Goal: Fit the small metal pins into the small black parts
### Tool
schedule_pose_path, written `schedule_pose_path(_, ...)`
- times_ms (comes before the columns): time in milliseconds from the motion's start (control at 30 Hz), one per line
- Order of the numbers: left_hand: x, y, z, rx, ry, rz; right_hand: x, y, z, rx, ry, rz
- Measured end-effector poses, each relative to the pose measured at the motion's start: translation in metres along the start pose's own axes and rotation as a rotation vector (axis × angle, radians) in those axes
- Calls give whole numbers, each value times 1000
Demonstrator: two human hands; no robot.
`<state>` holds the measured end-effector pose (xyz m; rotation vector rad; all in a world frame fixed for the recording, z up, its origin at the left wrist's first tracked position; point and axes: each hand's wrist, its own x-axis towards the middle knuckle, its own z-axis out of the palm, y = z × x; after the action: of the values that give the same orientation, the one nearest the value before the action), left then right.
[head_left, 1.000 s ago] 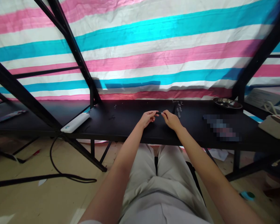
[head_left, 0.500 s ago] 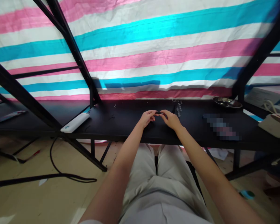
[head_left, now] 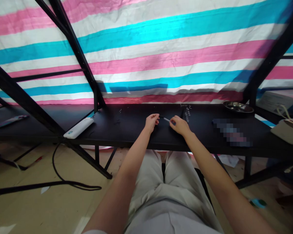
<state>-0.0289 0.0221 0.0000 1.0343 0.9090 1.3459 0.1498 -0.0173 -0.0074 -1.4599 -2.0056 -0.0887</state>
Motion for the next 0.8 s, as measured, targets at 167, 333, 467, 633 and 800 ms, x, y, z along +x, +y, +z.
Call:
schedule_pose_path(167,1,-3,-2,56,-42,15,1,0,-2,40,81,28)
schedule_pose_path(333,0,-4,-2,146,-258,23,2,1,3,209,36,-82)
schedule_pose_path(467,-3,-1,1,166,-329,19,3,5,10,257,-23,-104)
schedule_pose_path(633,-8,2,2,231,-357,35,5,9,15,319,-63,-103)
schedule_pose_path(800,-7,-1,2,262,-337,52,5,8,12,347,-67,-85)
